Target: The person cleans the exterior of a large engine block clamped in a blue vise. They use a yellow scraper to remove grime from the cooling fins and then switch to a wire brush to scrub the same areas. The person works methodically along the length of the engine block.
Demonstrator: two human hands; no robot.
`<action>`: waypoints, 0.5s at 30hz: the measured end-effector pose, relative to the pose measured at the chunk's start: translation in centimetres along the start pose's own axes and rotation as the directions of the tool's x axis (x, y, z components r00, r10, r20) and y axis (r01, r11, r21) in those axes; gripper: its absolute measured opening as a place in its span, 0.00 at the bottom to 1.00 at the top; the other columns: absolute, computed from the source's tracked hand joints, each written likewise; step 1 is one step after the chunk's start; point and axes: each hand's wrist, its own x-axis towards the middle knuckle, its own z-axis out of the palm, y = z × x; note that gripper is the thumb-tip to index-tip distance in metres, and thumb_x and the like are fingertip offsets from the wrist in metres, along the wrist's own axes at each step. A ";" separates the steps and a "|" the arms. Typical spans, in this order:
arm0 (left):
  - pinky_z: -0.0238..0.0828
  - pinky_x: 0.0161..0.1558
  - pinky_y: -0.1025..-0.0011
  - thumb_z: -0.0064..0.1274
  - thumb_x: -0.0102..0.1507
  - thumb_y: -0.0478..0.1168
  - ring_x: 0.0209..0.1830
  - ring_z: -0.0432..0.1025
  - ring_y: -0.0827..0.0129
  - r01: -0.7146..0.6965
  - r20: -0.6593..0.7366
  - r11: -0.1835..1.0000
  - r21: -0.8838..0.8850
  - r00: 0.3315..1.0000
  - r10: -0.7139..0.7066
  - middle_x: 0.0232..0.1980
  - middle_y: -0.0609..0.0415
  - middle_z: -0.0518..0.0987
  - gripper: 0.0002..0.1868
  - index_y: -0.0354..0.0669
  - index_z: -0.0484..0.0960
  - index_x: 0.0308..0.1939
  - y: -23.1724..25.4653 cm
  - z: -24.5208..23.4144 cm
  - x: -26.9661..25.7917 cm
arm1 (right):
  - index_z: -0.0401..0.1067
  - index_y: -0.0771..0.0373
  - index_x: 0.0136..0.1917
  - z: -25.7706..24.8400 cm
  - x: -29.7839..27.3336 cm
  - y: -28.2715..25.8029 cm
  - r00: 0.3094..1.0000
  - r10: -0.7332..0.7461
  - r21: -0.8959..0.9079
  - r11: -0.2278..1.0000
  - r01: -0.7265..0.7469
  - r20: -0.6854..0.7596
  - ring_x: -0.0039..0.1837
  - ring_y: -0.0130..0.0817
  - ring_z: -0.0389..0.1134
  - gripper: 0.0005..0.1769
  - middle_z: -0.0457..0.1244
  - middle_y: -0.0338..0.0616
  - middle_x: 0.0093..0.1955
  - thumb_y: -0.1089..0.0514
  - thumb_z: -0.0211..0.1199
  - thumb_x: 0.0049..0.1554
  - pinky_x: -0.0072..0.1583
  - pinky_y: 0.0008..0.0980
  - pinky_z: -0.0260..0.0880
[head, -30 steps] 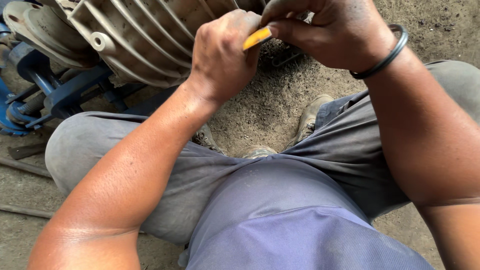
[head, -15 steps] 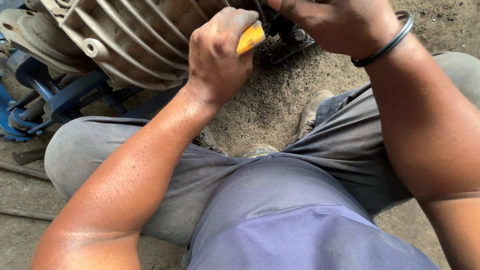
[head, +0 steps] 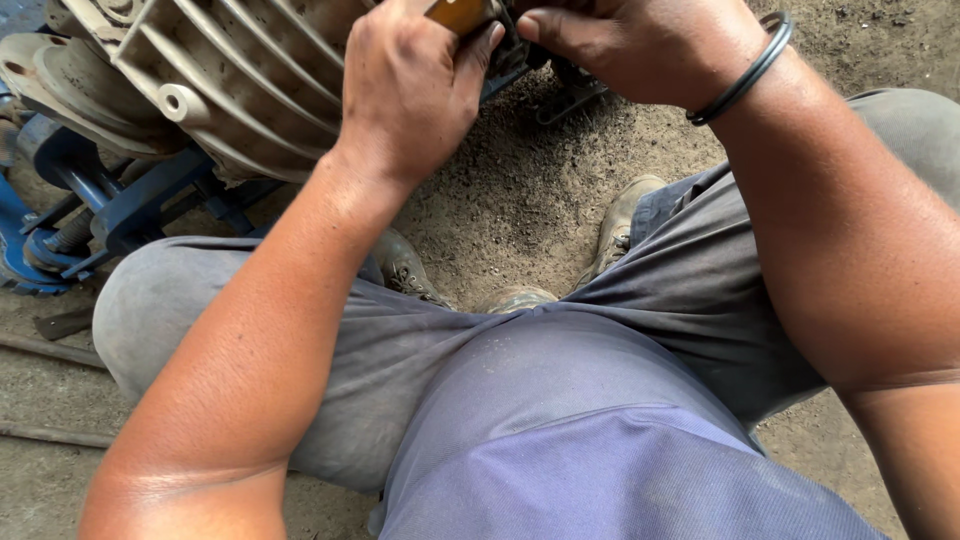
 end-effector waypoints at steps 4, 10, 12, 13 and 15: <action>0.76 0.39 0.63 0.62 0.69 0.32 0.35 0.78 0.61 0.022 0.021 0.992 -0.128 1.000 -0.019 0.37 0.49 0.82 0.03 0.37 0.84 0.42 0.0 -1.0 0.6 | 0.74 0.67 0.57 1.6 0.6 1.2 0.994 -0.113 0.163 0.980 0.111 0.003 0.50 0.36 0.71 0.08 0.70 0.47 0.49 0.59 0.60 0.69 0.51 0.34 0.72; 0.77 0.42 0.70 0.59 0.70 0.28 0.38 0.79 0.65 -0.082 0.048 0.937 -0.339 0.993 0.105 0.42 0.49 0.83 0.03 0.35 0.84 0.47 0.8 -2.7 1.8 | 0.75 0.65 0.57 2.5 0.5 1.7 0.999 0.020 -0.050 0.999 -0.018 0.033 0.46 0.40 0.71 0.10 0.69 0.50 0.47 0.56 0.68 0.68 0.46 0.39 0.71; 0.75 0.38 0.70 0.61 0.71 0.29 0.34 0.78 0.67 0.028 0.161 0.926 -0.376 0.986 0.035 0.38 0.50 0.83 0.03 0.36 0.85 0.48 1.2 -3.0 1.9 | 0.76 0.65 0.56 2.3 0.5 1.4 0.999 -0.033 -0.184 0.982 0.035 0.016 0.46 0.42 0.71 0.10 0.69 0.51 0.45 0.57 0.70 0.66 0.45 0.40 0.70; 0.76 0.39 0.71 0.59 0.71 0.29 0.35 0.78 0.69 0.037 0.155 0.901 -0.433 0.987 0.033 0.39 0.51 0.84 0.02 0.36 0.84 0.47 1.3 -3.0 1.9 | 0.77 0.64 0.56 2.3 0.2 1.2 0.998 -0.070 -0.205 0.976 0.069 0.005 0.46 0.42 0.72 0.08 0.70 0.50 0.44 0.58 0.69 0.66 0.46 0.39 0.70; 0.78 0.41 0.74 0.56 0.72 0.28 0.38 0.79 0.72 0.052 0.141 0.839 -0.541 0.990 0.030 0.41 0.53 0.84 0.02 0.36 0.83 0.44 1.1 -2.8 1.9 | 0.77 0.64 0.56 2.4 0.2 0.9 0.985 -0.172 -0.222 0.961 0.163 -0.023 0.47 0.42 0.72 0.07 0.70 0.49 0.45 0.62 0.67 0.64 0.47 0.37 0.71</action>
